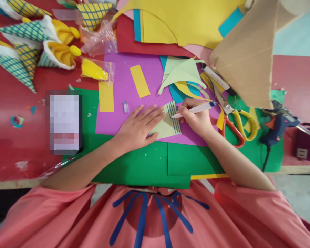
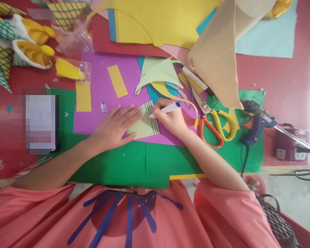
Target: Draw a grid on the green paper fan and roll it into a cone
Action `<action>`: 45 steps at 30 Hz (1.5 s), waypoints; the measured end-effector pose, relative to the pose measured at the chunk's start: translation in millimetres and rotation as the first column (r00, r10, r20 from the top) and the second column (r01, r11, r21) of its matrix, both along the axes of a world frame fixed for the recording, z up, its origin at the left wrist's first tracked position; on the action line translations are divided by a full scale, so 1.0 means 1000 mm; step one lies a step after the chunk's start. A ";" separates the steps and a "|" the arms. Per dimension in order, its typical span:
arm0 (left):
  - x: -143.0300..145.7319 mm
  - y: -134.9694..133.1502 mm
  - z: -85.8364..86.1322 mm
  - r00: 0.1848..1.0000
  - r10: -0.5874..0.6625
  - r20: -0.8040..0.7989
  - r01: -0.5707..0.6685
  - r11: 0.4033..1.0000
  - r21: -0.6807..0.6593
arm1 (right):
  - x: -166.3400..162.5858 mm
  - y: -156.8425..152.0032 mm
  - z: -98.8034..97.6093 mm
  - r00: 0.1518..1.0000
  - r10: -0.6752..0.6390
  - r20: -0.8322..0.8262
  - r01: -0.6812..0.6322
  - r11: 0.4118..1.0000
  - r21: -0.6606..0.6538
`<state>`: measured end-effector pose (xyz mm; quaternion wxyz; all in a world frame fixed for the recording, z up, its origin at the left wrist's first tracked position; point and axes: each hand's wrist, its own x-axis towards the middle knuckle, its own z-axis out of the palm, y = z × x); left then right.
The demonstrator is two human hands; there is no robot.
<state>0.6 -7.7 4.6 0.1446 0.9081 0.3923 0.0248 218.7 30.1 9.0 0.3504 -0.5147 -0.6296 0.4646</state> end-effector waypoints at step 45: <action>-0.001 0.000 0.001 1.000 -0.008 -0.009 0.008 1.000 0.029 | 0.009 -0.025 0.001 0.998 0.000 0.055 0.003 0.999 -0.038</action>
